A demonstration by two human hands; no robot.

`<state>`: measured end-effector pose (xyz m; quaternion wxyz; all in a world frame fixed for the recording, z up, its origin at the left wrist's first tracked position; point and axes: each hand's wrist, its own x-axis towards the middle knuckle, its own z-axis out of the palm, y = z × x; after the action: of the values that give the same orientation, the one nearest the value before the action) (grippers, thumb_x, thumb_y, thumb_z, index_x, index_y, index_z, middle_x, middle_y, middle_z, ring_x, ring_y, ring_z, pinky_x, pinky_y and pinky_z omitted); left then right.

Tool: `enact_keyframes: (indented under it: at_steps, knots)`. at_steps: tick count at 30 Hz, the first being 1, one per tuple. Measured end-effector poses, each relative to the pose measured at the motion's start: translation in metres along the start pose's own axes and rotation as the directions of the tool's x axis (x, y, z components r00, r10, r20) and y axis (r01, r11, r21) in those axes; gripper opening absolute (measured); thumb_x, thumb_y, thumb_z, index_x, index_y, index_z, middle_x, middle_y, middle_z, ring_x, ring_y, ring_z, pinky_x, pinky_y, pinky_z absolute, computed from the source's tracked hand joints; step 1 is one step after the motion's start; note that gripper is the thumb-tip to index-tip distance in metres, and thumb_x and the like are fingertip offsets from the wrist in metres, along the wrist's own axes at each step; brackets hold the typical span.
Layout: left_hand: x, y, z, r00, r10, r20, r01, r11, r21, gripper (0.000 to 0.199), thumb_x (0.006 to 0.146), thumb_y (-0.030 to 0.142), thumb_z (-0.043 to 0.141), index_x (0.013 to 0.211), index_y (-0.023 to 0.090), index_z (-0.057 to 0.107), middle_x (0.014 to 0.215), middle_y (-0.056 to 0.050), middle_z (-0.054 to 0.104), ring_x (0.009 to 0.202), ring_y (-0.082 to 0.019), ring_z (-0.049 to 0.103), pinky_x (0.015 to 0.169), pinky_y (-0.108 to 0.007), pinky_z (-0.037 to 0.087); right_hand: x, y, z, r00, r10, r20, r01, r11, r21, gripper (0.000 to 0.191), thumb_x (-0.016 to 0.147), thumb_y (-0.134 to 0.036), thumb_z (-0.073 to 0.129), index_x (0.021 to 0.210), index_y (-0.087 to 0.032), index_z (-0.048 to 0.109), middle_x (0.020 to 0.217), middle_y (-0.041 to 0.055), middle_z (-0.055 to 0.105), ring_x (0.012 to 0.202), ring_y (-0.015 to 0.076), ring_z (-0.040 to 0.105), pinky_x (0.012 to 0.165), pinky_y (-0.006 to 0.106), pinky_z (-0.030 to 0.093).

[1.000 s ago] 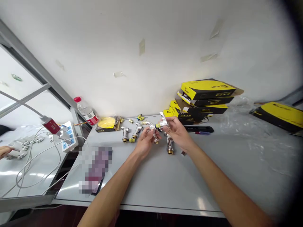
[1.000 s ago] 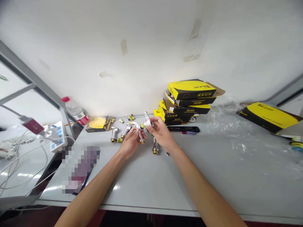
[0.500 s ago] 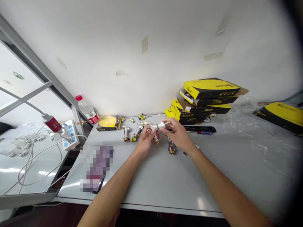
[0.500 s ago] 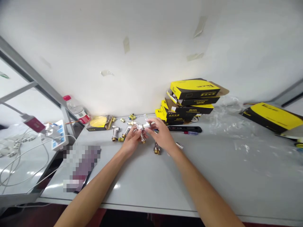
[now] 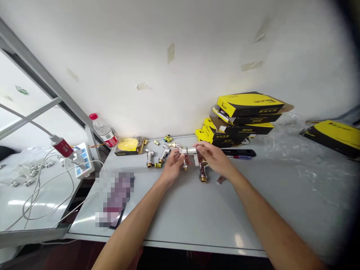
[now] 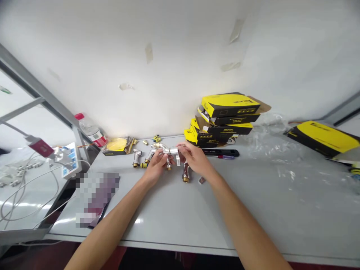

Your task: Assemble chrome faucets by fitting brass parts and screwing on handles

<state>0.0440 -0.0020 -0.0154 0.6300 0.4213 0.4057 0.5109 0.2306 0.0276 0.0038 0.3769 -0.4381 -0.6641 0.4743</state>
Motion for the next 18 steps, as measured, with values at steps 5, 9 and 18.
enact_keyframes:
  at_steps: [5, 9, 18]
  knots:
    - [0.001, 0.001, -0.001, 1.000, -0.009, 0.003, 0.009, 1.000, -0.011, 0.048, 0.076, 0.053, 0.074, 0.102, 0.020, 0.052, 0.090, -0.001, 0.066, 0.075, -0.013, 0.064, 0.074, -0.027, 0.044, 0.000, 0.002, -0.012, 0.992, 0.028, 0.124, -0.033, 0.999, 0.037, 0.040, 0.081, -0.051, 0.067, 0.114, -0.028, 0.069, 0.102, 0.0052, 0.072, 0.086, 0.0238, 0.069, 0.079, 0.041, 0.059]
    - [-0.001, 0.004, 0.001, 0.999, -0.038, 0.018, 0.038, 0.999, 0.018, 0.050, 0.074, 0.055, 0.074, 0.100, 0.020, 0.050, 0.088, -0.001, 0.065, 0.075, -0.015, 0.065, 0.069, -0.027, 0.042, 0.003, 0.001, -0.006, 0.992, -0.104, -0.077, 0.101, 0.994, -0.040, 0.038, 0.078, -0.049, 0.071, 0.109, -0.026, 0.069, 0.119, 0.0073, 0.064, 0.092, 0.0220, 0.067, 0.082, 0.039, 0.060]
    - [0.000, 0.002, -0.003, 0.999, -0.045, 0.015, 0.045, 0.999, -0.024, 0.048, 0.075, 0.054, 0.074, 0.100, 0.021, 0.050, 0.088, 0.000, 0.065, 0.076, -0.015, 0.065, 0.072, -0.028, 0.044, 0.001, -0.002, 0.002, 0.980, -0.187, -0.073, 0.187, 0.982, -0.007, 0.029, 0.084, -0.048, 0.066, 0.105, -0.027, 0.071, 0.136, 0.0068, 0.049, 0.079, 0.0141, 0.066, 0.081, 0.039, 0.060]
